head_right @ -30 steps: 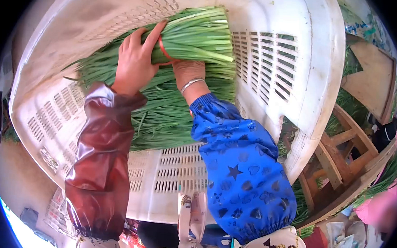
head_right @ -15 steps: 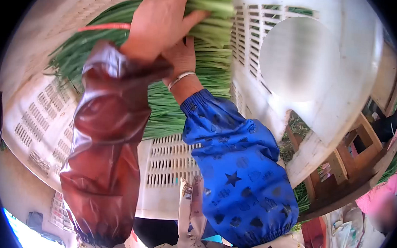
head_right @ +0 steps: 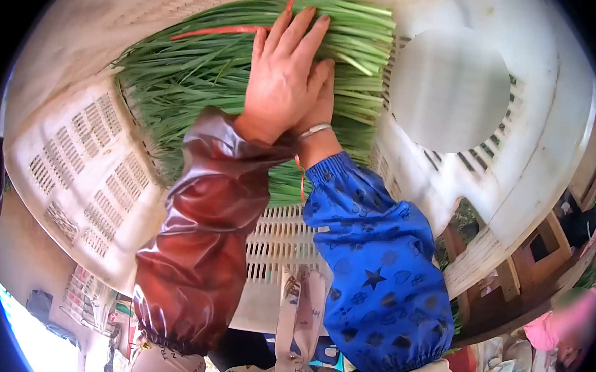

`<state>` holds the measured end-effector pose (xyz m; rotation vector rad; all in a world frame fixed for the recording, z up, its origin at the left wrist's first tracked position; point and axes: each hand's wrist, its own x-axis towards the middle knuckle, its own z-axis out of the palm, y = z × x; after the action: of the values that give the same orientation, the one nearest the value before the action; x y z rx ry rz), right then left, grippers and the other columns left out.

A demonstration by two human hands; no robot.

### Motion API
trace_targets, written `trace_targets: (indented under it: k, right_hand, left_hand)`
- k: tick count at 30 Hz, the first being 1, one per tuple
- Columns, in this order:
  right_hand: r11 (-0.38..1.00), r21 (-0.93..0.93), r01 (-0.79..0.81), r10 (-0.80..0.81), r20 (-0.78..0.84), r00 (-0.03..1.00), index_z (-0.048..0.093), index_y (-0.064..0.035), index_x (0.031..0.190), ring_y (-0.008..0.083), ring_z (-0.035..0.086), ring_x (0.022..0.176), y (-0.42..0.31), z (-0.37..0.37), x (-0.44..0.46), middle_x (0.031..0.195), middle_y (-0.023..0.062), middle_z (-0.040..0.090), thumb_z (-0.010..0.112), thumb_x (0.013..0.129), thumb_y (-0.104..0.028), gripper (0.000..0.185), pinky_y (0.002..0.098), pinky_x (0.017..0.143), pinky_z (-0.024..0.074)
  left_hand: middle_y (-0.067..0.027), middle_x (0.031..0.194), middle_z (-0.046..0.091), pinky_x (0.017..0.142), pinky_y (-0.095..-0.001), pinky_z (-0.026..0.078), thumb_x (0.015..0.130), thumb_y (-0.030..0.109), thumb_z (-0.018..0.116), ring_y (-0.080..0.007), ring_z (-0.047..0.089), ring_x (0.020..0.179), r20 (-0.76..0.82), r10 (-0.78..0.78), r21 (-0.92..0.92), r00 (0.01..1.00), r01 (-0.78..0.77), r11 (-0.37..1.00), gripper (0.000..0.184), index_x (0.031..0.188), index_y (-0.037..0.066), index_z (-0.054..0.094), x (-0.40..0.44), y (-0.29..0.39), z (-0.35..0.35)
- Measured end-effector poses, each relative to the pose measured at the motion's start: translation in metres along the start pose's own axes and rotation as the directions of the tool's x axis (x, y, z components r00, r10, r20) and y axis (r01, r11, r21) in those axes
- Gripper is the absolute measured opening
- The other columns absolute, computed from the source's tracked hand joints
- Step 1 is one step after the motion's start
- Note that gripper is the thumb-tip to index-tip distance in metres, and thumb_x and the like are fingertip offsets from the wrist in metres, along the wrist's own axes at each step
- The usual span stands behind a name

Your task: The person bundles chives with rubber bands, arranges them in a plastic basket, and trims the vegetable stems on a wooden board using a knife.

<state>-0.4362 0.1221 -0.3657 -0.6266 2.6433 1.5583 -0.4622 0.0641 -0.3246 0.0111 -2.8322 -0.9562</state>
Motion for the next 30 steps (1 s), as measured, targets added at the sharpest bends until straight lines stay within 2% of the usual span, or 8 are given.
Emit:
trace_targets:
  k: [1, 4, 6, 12, 16, 22, 26, 30]
  right_hand:
    - [0.760, 0.646, 0.071, -0.045, -0.057, 0.997, 0.033, -0.0131, 0.126, 0.0246, 0.033, 0.115, -0.001, 0.005, -0.007, 0.124, 0.0078, 0.037, 0.038, 0.085, -0.034, 0.046, 0.0381, 0.099, 0.0206]
    - [0.714, 0.685, 0.147, -0.033, -0.177, 0.984, 0.044, -0.0123, 0.118, 0.0241, 0.033, 0.117, -0.001, 0.016, -0.010, 0.121, 0.0078, 0.043, 0.042, 0.081, -0.033, 0.042, 0.0428, 0.096, 0.0225]
    - [0.331, 0.927, 0.176, -0.078, -0.159, 0.984, 0.045, -0.0149, 0.117, 0.0234, 0.035, 0.115, 0.008, 0.012, 0.000, 0.121, 0.0067, 0.044, 0.044, 0.079, -0.033, 0.042, 0.0420, 0.095, 0.0232]
    - [0.352, 0.912, 0.209, -0.471, -0.021, 0.882, 0.048, -0.0140, 0.116, 0.0235, 0.037, 0.115, 0.085, -0.012, 0.011, 0.118, 0.0077, 0.048, 0.045, 0.078, -0.019, 0.038, 0.0372, 0.091, 0.0295]
    - [0.364, 0.927, 0.089, 0.221, -0.179, 0.959, 0.045, -0.0038, 0.115, 0.0296, 0.043, 0.108, 0.111, -0.008, 0.024, 0.116, 0.0118, 0.049, 0.047, 0.077, -0.009, 0.039, 0.0423, 0.087, 0.0340]
    - [0.418, 0.897, 0.145, 0.174, -0.236, 0.956, 0.042, 0.0007, 0.116, 0.0298, 0.039, 0.113, 0.044, 0.066, 0.045, 0.122, 0.0167, 0.042, 0.045, 0.079, -0.010, 0.039, 0.0371, 0.091, 0.0360]
    - [0.328, 0.945, 0.017, -0.061, 0.003, 0.998, 0.041, -0.0037, 0.119, 0.0286, 0.038, 0.115, 0.071, 0.054, 0.057, 0.125, 0.0134, 0.040, 0.047, 0.078, -0.015, 0.043, 0.0377, 0.094, 0.0338]
    - [0.218, 0.976, -0.004, 0.171, -0.034, 0.985, 0.052, -0.0101, 0.108, 0.0286, 0.051, 0.096, 0.091, 0.043, 0.044, 0.104, 0.0115, 0.055, 0.049, 0.078, -0.016, 0.032, 0.0380, 0.082, 0.0401]
  left_hand:
    - [-0.0108, 0.123, 0.043, 0.095, -0.0495, 0.025, 0.074, 0.026, 0.058, -0.0320, 0.034, 0.118, 0.035, 0.039, 0.033, 0.999, -0.040, 0.999, 0.047, 0.117, 0.011, 0.047, 0.002, 0.000, -0.001]
    - [-0.0080, 0.123, 0.044, 0.095, -0.0488, 0.026, 0.076, 0.028, 0.055, -0.0287, 0.034, 0.118, 0.056, 0.029, 0.065, 0.998, -0.033, 0.997, 0.046, 0.118, 0.011, 0.046, 0.010, -0.011, 0.018]
    - [-0.0067, 0.123, 0.044, 0.095, -0.0478, 0.026, 0.076, 0.027, 0.055, -0.0278, 0.035, 0.119, 0.161, -0.018, 0.086, 0.987, 0.004, 0.996, 0.046, 0.118, 0.012, 0.047, 0.019, -0.024, 0.027]
    - [-0.0062, 0.129, 0.038, 0.099, -0.0457, 0.023, 0.075, 0.019, 0.054, -0.0250, 0.029, 0.123, 0.309, -0.161, -0.063, 0.937, 0.189, 0.980, 0.048, 0.122, 0.014, 0.043, 0.022, -0.031, 0.017]
    - [-0.0047, 0.133, 0.032, 0.099, -0.0458, 0.023, 0.071, 0.007, 0.054, -0.0237, 0.029, 0.124, 0.239, -0.040, -0.049, 0.970, 0.053, 0.997, 0.060, 0.127, 0.014, 0.035, -0.002, -0.043, 0.018]
    - [-0.0026, 0.129, 0.038, 0.094, -0.0495, 0.028, 0.071, 0.011, 0.050, -0.0225, 0.035, 0.119, -0.015, -0.012, 0.101, 1.000, 0.014, 0.995, 0.053, 0.123, 0.014, 0.039, 0.000, -0.050, 0.040]
    - [-0.0037, 0.127, 0.040, 0.094, -0.0510, 0.027, 0.070, 0.013, 0.052, -0.0224, 0.037, 0.118, 0.010, 0.085, 0.079, 0.996, -0.085, 0.993, 0.053, 0.122, 0.015, 0.040, -0.006, -0.065, 0.028]
    - [-0.0040, 0.129, 0.036, 0.091, -0.0588, 0.025, 0.072, 0.022, 0.056, -0.0221, 0.030, 0.121, 0.136, -0.240, 0.410, 0.961, 0.166, 0.897, 0.050, 0.120, 0.019, 0.041, -0.035, -0.131, -0.051]
